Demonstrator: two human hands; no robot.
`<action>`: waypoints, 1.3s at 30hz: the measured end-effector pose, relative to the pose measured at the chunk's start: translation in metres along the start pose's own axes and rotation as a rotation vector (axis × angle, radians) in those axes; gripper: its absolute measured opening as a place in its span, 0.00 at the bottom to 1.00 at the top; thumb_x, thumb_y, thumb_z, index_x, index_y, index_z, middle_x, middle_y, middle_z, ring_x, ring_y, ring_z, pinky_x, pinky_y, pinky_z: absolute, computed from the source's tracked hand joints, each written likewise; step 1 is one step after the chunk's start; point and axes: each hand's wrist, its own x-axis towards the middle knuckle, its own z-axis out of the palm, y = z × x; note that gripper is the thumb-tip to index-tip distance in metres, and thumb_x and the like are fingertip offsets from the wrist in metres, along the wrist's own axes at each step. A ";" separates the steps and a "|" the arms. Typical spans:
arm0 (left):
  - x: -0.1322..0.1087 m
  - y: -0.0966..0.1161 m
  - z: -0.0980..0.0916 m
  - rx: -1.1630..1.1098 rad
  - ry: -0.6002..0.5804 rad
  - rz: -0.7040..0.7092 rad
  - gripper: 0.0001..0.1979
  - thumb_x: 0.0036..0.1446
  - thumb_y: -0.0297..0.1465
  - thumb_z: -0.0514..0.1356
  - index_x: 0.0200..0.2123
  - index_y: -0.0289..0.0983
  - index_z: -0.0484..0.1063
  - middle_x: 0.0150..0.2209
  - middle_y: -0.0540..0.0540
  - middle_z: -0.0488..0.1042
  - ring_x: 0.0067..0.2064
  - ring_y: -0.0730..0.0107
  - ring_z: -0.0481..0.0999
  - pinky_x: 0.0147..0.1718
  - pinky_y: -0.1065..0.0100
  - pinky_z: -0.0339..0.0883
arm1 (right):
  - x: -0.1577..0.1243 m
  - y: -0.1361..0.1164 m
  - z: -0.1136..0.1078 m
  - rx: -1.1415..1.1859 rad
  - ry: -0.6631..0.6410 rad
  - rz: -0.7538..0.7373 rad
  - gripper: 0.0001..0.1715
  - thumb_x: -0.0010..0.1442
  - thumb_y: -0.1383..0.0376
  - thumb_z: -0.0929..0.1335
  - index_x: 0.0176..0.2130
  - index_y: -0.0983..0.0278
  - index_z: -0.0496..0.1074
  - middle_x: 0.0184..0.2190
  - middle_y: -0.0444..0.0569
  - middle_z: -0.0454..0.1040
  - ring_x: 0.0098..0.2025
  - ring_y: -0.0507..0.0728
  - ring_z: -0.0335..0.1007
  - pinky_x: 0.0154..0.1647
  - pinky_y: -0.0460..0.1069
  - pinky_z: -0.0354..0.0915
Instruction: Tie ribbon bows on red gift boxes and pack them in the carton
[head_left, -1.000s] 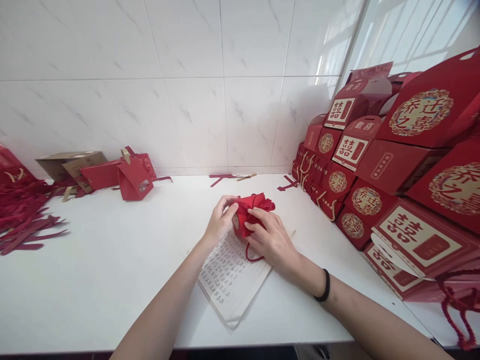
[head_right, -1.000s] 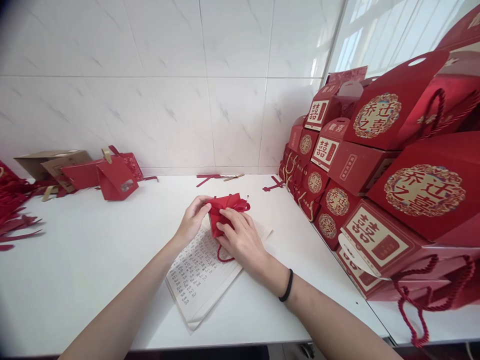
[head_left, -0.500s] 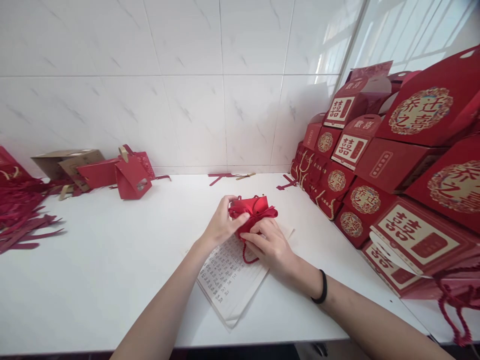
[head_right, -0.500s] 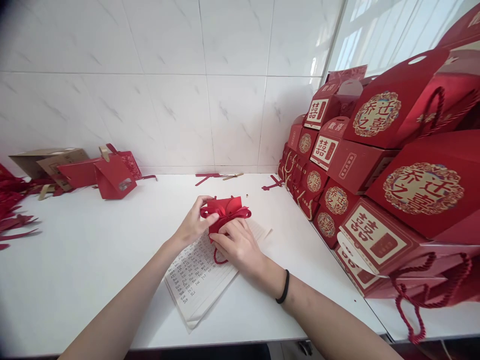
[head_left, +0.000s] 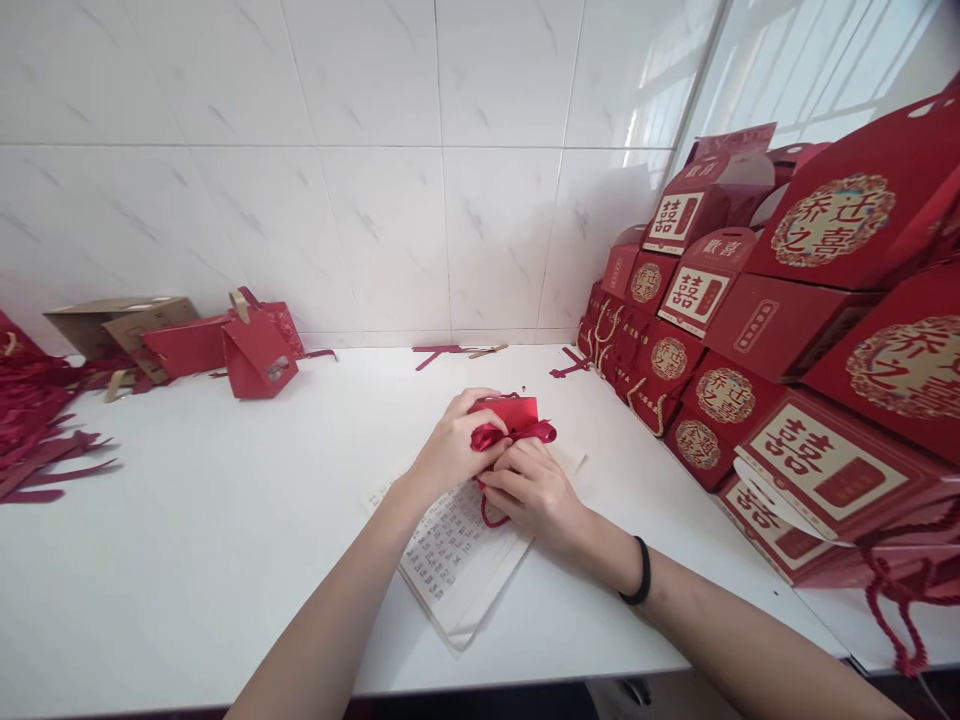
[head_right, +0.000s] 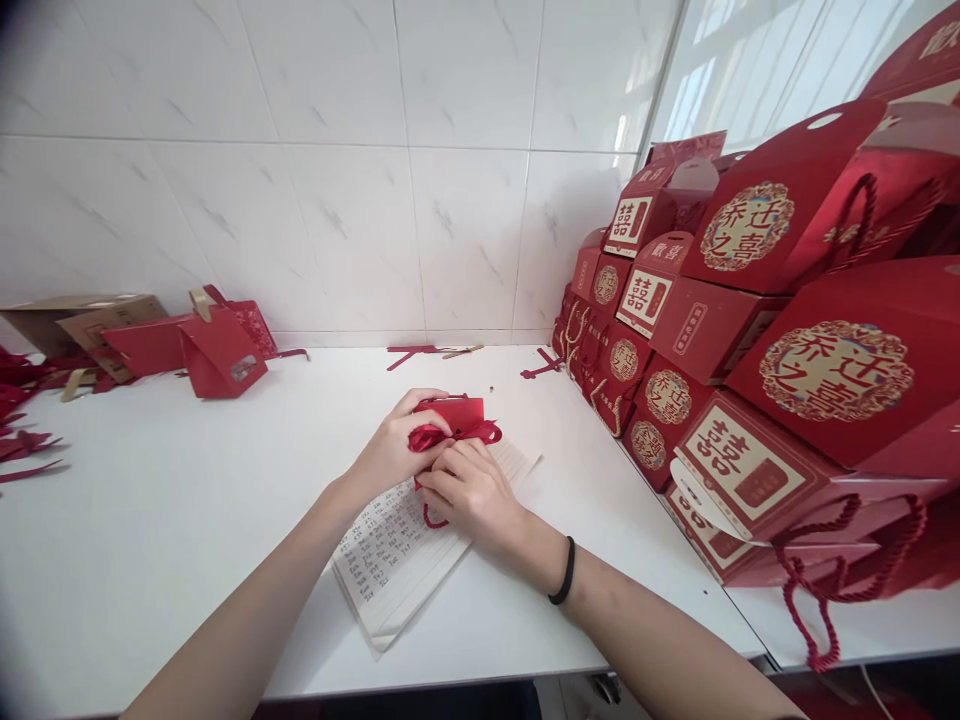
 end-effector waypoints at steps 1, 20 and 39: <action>0.000 0.000 0.000 0.006 0.005 -0.006 0.03 0.53 0.30 0.60 0.28 0.39 0.72 0.52 0.45 0.66 0.54 0.61 0.67 0.52 0.60 0.65 | -0.001 -0.001 0.001 -0.003 -0.005 0.007 0.15 0.65 0.70 0.62 0.28 0.65 0.70 0.24 0.46 0.67 0.28 0.53 0.60 0.30 0.51 0.56; 0.002 -0.001 0.003 0.014 0.063 -0.067 0.02 0.51 0.30 0.59 0.27 0.39 0.71 0.49 0.45 0.66 0.52 0.62 0.68 0.52 0.60 0.65 | -0.005 -0.011 0.011 -0.005 -0.077 -0.016 0.16 0.66 0.69 0.60 0.29 0.64 0.71 0.22 0.44 0.64 0.25 0.51 0.59 0.29 0.49 0.55; 0.002 -0.009 -0.001 -0.066 0.091 -0.138 0.02 0.51 0.31 0.61 0.29 0.39 0.70 0.49 0.45 0.63 0.52 0.61 0.67 0.53 0.59 0.63 | 0.011 0.043 -0.035 0.476 -0.084 0.770 0.12 0.56 0.58 0.66 0.27 0.63 0.67 0.25 0.45 0.70 0.28 0.53 0.62 0.30 0.48 0.59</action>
